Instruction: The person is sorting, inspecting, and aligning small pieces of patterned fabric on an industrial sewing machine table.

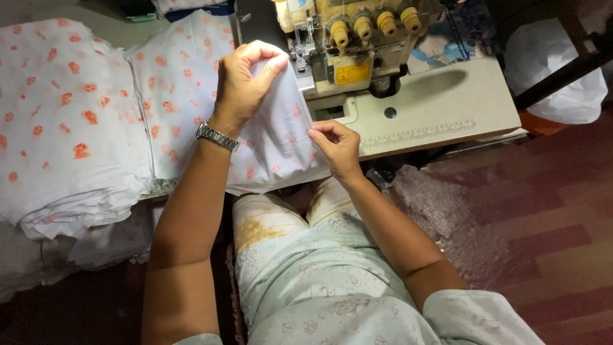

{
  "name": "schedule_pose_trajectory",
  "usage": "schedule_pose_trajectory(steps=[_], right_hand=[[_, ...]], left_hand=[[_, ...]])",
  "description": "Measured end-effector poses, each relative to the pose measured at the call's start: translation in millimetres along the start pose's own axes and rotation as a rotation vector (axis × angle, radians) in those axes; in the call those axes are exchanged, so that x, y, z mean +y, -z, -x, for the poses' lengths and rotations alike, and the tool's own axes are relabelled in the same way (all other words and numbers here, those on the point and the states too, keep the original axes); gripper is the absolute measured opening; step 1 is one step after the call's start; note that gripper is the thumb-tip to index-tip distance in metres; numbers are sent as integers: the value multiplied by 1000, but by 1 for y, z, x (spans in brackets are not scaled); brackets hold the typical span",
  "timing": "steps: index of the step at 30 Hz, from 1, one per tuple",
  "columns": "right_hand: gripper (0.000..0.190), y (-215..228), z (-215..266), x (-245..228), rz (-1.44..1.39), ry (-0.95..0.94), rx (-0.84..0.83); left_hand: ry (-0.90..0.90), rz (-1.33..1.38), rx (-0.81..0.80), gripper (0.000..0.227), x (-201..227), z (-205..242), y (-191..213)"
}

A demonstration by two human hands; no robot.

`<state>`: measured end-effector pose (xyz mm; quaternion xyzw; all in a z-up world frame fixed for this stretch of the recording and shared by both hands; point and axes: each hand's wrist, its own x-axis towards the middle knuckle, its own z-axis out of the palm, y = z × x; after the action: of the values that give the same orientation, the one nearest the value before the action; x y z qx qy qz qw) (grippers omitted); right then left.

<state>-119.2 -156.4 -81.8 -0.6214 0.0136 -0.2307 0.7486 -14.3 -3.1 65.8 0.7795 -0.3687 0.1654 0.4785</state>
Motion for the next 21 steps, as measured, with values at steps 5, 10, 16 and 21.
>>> schedule_pose_trajectory(steps=[5,10,16,21], right_hand=[[8,2,1,-1,23,-11,-6],[12,2,2,-1,27,-25,-46],[15,-1,4,-2,13,-9,-40],[10,-6,6,-24,10,-31,-119]], left_hand=[[14,7,20,6,-3,0,1],[12,44,26,5,0,-1,3],[-30,34,34,4,-1,-1,6],[-34,36,44,5,3,1,9]])
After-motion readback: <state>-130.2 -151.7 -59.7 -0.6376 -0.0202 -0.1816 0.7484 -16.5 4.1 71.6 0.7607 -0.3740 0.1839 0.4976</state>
